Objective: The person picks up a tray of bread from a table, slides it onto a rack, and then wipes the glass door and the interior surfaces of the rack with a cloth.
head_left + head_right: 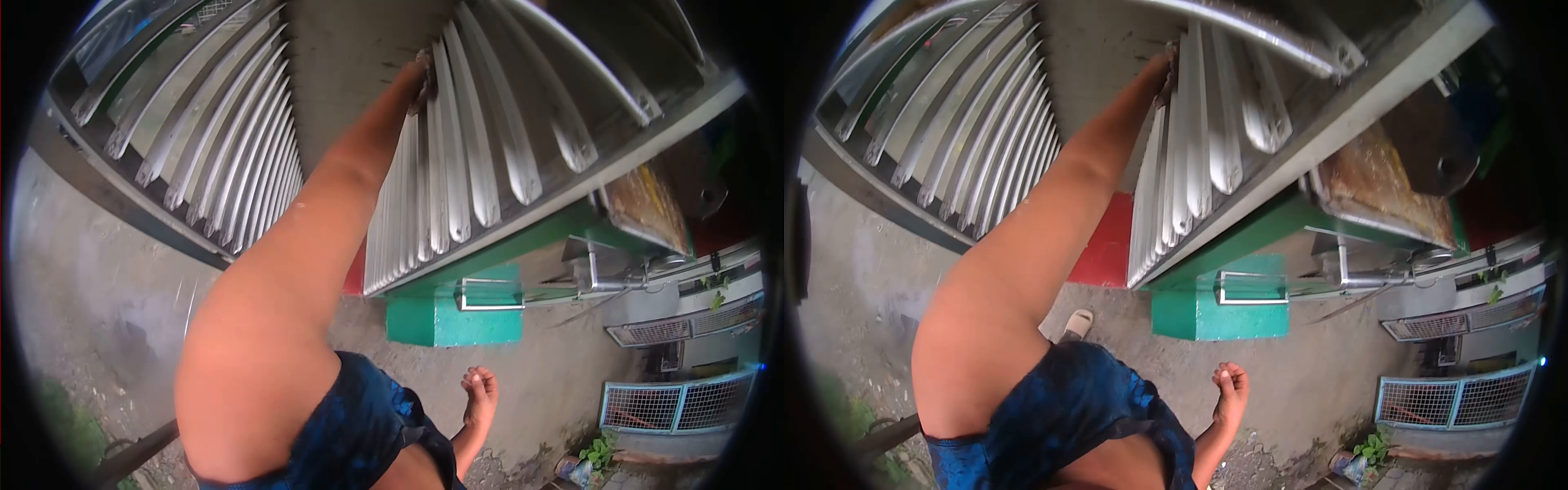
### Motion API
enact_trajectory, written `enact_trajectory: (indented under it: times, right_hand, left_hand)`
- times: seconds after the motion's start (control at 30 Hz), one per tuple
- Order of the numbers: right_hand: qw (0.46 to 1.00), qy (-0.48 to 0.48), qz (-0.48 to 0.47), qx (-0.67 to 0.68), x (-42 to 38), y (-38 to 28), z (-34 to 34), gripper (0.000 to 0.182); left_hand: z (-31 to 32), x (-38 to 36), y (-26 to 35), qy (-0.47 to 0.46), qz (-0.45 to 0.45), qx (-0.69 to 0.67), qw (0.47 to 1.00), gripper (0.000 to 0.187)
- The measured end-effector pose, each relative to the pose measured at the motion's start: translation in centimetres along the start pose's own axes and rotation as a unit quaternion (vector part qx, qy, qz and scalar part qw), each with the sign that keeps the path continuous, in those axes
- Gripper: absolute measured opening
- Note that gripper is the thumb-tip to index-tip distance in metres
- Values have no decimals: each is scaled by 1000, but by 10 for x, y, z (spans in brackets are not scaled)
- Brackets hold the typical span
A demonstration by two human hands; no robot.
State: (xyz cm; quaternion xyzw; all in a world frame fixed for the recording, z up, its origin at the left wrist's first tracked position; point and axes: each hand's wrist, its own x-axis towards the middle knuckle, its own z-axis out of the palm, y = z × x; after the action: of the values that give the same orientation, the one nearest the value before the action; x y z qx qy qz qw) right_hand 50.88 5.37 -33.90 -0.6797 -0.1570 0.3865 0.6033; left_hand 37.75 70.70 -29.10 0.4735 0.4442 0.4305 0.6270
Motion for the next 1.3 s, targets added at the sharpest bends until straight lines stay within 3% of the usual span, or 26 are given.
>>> enact_trajectory:
  times: [0.23,0.3,0.33,0.4,0.47,0.53,0.6,0.67,0.73,0.77,0.8,0.87,0.93,0.97,1.03,1.1,1.17,1.23,1.3]
  right_hand:
    - [994,-83,-48,-55,25,-10,-12,28]
    - [989,-115,-54,-72,30,-16,-10,29]
    - [984,-138,-66,-86,35,-19,-6,30]
    - [978,-168,-76,-95,39,-25,1,32]
    - [972,-194,-84,-98,40,-30,7,33]
    - [969,-214,-77,-93,39,-31,12,34]
    - [967,-229,-68,-86,38,-29,18,34]
    - [964,-240,-59,-96,37,-25,19,34]
    - [965,-232,-65,-104,29,-28,17,33]
    - [965,-228,-72,-104,26,-31,19,32]
    - [966,-225,-74,-103,24,-33,18,32]
    - [976,-176,-80,-97,17,-33,7,29]
    - [982,-145,-76,-89,15,-26,-8,28]
    - [987,-119,-69,-82,14,-22,-15,26]
    - [994,-75,-53,-67,11,-12,-26,26]
    - [998,-20,-37,-48,6,-5,-27,25]
    - [999,15,-16,-30,-2,0,-22,24]
    - [999,37,-4,-30,-3,3,-17,24]
    - [997,51,23,-52,-4,5,-13,23]
  left_hand:
    - [6,-206,6,18,-34,-26,999,44]
    - [13,-229,-18,-46,35,-108,992,29]
    - [14,-244,-20,-77,78,-147,983,32]
    - [22,-308,-14,-61,99,-155,981,35]
    - [24,-345,-29,-119,104,-202,967,36]
    - [23,-372,-41,-108,103,-56,987,36]
    - [24,-389,-56,-93,121,-4,988,34]
    - [20,-432,-53,-195,-22,-22,980,32]
    - [20,-454,-64,-258,32,50,964,31]
    - [13,-442,-81,-218,56,0,974,31]
    - [4,-443,-67,-178,-63,-175,966,37]
    - [-32,-381,-84,-242,-63,-388,887,41]
    - [-60,-319,-68,-162,-31,-435,885,42]
    - [-59,-307,-29,-53,-104,-280,953,46]
    - [-69,-203,-36,16,-87,-275,957,36]
    - [-69,-98,-41,-13,-47,-292,955,26]
    - [-69,18,-68,-147,28,-341,928,16]
    - [-29,1,-28,-79,70,-312,944,16]
    - [0,8,-14,54,4,-275,960,21]
